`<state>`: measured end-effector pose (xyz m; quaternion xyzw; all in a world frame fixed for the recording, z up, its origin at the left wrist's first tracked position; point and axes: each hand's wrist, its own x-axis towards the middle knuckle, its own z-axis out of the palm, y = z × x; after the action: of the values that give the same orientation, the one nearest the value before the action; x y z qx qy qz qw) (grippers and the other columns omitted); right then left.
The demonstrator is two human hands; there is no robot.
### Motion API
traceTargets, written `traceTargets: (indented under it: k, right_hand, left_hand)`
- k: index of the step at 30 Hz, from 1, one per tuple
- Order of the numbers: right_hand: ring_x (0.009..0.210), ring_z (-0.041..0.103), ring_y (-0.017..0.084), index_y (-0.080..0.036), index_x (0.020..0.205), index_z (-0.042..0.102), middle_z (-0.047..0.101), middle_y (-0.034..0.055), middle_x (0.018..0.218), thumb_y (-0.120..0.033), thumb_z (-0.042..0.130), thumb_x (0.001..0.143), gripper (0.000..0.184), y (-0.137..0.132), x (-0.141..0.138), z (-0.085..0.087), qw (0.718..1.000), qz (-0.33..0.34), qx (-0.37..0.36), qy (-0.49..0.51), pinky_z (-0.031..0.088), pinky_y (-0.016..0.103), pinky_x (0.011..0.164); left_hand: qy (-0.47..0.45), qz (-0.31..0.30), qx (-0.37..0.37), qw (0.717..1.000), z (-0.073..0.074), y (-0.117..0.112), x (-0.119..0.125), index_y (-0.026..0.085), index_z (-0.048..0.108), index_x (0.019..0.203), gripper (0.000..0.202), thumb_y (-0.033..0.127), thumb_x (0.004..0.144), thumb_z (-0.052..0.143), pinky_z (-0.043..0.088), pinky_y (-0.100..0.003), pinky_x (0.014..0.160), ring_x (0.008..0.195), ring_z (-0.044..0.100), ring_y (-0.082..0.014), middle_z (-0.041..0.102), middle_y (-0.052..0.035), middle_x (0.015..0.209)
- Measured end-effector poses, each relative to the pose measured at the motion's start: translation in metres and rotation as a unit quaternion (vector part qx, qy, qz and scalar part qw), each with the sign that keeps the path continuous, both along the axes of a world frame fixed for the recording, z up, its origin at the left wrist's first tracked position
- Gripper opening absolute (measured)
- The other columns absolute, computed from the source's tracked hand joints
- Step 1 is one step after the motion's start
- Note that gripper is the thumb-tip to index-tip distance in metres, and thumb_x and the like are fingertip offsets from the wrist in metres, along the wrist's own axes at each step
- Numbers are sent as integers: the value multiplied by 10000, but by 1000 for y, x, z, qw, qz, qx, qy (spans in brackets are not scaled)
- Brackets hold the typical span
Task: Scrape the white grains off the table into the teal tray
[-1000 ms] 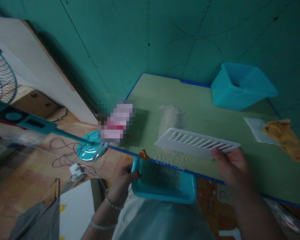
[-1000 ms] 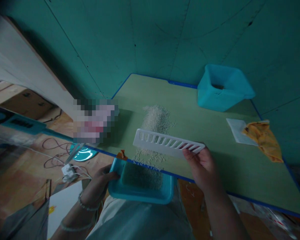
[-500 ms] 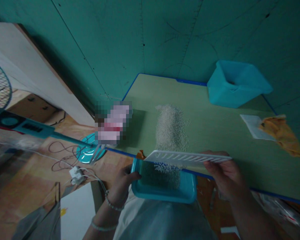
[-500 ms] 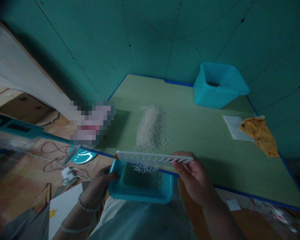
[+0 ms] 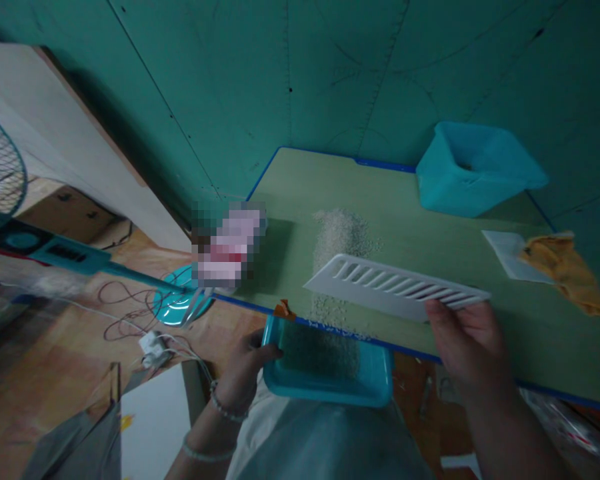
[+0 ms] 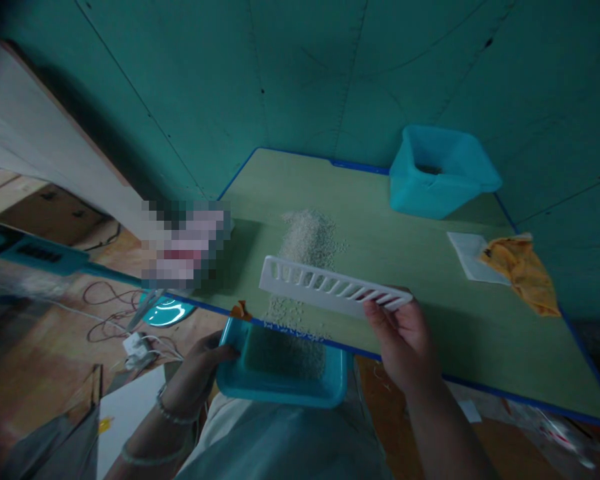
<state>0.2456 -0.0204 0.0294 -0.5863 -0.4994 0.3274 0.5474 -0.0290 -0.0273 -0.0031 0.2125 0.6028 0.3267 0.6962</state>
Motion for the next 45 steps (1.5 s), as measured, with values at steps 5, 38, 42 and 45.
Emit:
traceTargets:
  k: [5,38,42,45]
  right_hand:
    - [755,660,179,-280,775,616,707,-11,765,-378,616,779,98,5,-5,3,1000,14,4,-10,506,286,691]
    - [751,664,171,-265,759,609,711,-12,773,-406,614,774,142,5,-16,3,998,57,-31,27,520,274,675]
    - [747,664,175,-263,750,596,706,-12,768,-397,610,777,138,6,-20,7,996,79,-28,23,525,285,674]
    - [733,668,184,-256,786,610,709,-3,760,-401,602,781,145,5,-19,9,995,94,-31,11,529,292,658]
  left_hand:
    - [6,-3,4,1000,-1,1,-1,157,711,671,227,143,463,622,461,-284,632,583,596,-176,694,-8,591]
    - [21,-8,0,1000,-1,0,-1,141,688,646,208,151,451,617,457,-290,590,589,583,-187,680,-25,576]
    - [15,-13,13,1000,2,1,0,144,689,652,202,154,463,617,461,-299,611,605,598,-195,689,-30,600]
    - [13,-12,15,1000,3,1,0,140,689,640,198,156,455,619,458,-297,604,586,595,-192,686,-30,586]
